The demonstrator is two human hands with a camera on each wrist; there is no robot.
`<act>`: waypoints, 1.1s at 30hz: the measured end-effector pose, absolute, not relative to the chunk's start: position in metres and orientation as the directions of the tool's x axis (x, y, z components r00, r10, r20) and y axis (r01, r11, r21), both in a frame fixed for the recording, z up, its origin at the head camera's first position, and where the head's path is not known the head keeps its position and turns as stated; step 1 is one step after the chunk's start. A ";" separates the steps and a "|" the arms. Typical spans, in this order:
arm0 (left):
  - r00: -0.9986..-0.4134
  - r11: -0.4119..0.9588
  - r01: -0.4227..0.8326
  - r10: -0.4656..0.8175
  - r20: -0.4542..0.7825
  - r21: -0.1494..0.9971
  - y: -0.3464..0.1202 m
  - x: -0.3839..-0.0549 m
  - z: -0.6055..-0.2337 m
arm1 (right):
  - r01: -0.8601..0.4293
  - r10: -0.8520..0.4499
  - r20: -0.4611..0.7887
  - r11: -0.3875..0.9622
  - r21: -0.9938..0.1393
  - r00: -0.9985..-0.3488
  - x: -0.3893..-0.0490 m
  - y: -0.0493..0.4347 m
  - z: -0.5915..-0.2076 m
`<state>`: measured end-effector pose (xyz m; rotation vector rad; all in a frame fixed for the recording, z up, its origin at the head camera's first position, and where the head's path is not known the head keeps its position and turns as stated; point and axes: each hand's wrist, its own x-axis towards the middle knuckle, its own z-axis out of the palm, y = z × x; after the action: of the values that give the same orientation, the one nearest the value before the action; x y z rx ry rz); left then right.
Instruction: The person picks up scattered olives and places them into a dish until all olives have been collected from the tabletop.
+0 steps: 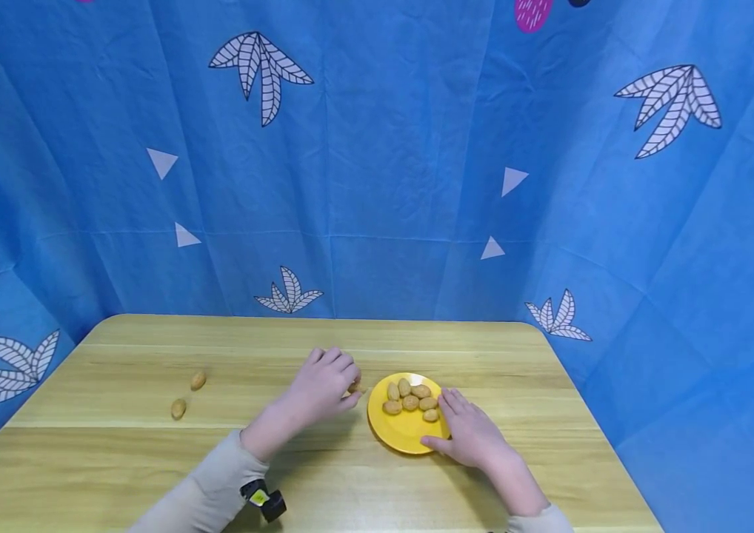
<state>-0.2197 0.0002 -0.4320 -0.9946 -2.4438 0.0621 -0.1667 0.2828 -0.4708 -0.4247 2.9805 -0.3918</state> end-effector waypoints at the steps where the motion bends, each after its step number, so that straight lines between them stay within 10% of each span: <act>1: -0.608 0.727 0.650 0.672 0.424 -0.220 0.003 -0.219 -0.433 | -0.262 -0.288 -0.066 0.928 -0.266 -0.955 -0.167 0.283 -0.471; 33: -0.521 0.614 0.740 0.782 0.342 -0.275 0.077 -0.216 -0.469 | -0.280 -0.303 -0.052 0.924 -0.262 -0.952 -0.167 0.283 -0.470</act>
<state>-0.2159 0.0771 -0.4693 -1.2086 -2.4083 0.1316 -0.1674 0.2828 -0.4701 -0.4539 2.9907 -0.3873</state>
